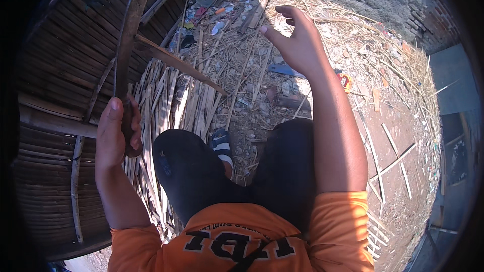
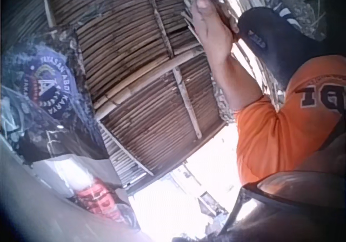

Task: The person shapes and shaves thin wood strips using a large knife and later a hammer while working in an outdoor workshop area.

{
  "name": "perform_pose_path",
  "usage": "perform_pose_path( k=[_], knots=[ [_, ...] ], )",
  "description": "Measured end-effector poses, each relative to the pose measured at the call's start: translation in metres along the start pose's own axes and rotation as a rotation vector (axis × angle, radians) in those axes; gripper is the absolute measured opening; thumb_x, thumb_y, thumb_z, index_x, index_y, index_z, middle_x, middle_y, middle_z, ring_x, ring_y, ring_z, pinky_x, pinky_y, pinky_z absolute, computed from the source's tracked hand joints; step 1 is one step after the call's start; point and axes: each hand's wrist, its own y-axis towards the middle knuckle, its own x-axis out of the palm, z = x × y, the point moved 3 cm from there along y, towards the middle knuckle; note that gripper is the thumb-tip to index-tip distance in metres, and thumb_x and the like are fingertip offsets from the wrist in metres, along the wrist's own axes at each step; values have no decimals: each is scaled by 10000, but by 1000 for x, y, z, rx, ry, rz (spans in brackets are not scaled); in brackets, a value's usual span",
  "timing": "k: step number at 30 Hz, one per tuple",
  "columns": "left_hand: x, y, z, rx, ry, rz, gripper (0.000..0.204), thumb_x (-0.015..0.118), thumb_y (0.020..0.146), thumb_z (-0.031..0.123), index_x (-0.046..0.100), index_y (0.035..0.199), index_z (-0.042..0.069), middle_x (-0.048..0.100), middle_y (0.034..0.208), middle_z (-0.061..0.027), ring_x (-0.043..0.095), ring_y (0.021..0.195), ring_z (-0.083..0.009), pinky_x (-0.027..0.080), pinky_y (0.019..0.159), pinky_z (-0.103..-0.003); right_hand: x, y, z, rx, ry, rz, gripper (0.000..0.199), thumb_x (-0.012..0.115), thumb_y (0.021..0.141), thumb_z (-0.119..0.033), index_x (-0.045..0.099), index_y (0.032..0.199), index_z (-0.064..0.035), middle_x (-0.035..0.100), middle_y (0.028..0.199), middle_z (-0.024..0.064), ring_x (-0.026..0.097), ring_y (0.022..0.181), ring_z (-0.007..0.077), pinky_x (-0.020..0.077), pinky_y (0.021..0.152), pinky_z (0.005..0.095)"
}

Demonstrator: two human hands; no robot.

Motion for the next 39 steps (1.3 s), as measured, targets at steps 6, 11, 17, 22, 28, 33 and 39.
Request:
perform_pose_path(
  k=[6, 11, 17, 22, 28, 33, 39],
  knots=[
    [-10, 9, -6, -4, -26, 75, 609, 436, 1021, 633, 514, 1099, 34, 479, 680, -22, 416, 454, -63, 316, 416, -218, -6, -91, 249, 441, -206, -285, 367, 770, 852, -290, 675, 1080, -19, 722, 1052, 171, 705, 956, 266, 545, 854, 367],
    [-33, 1, -19, 38, -71, 225, 583, 407, 1026, 635, 465, 1104, 60, 425, 678, -10, 372, 403, -69, 297, 355, -224, 56, -228, 349, 591, -371, -564, 318, 757, 802, -265, 669, 990, -24, 696, 943, 204, 672, 923, 396, 528, 855, 437],
    [-51, 12, -25, 16, -164, 325, 530, 412, 1040, 599, 427, 1127, 77, 405, 680, -10, 362, 370, -90, 304, 319, -232, 61, -320, 366, 752, -570, -547, 358, 687, 832, -249, 679, 1127, -47, 612, 1192, 230, 602, 1150, 399, 507, 962, 467],
    [-51, 17, -26, -7, -155, 426, 512, 396, 1052, 583, 434, 1173, 87, 413, 689, -10, 362, 376, -90, 304, 318, -230, 59, -343, 360, 573, -641, -578, 426, 697, 785, -174, 666, 1202, -95, 555, 1289, 202, 546, 1212, 380, 483, 989, 476],
    [-57, 18, -31, 34, -169, 315, 486, 400, 1074, 523, 451, 1227, 65, 437, 770, -12, 366, 410, -72, 307, 331, -220, 24, -345, 369, 664, -743, -191, 545, 696, 778, -158, 600, 1312, -108, 482, 1394, 224, 483, 1269, 423, 427, 1043, 519],
    [-55, 16, -21, -17, -141, 316, 525, 401, 1050, 588, 462, 1157, 78, 415, 692, -4, 355, 383, -79, 302, 331, -228, -45, -346, 409, 1410, -944, -317, 757, 654, 878, -296, 332, 1557, -206, 325, 1563, 210, 312, 1448, 392, 314, 1126, 596],
    [-32, 12, -7, -37, -22, 290, 630, 462, 985, 683, 492, 1110, 66, 446, 681, -22, 404, 427, -81, 311, 387, -233, -54, -357, 396, 1251, -953, -542, 462, 609, 957, -328, 470, 1353, -133, 560, 1359, 184, 479, 1330, 366, 361, 1051, 581]
  ],
)
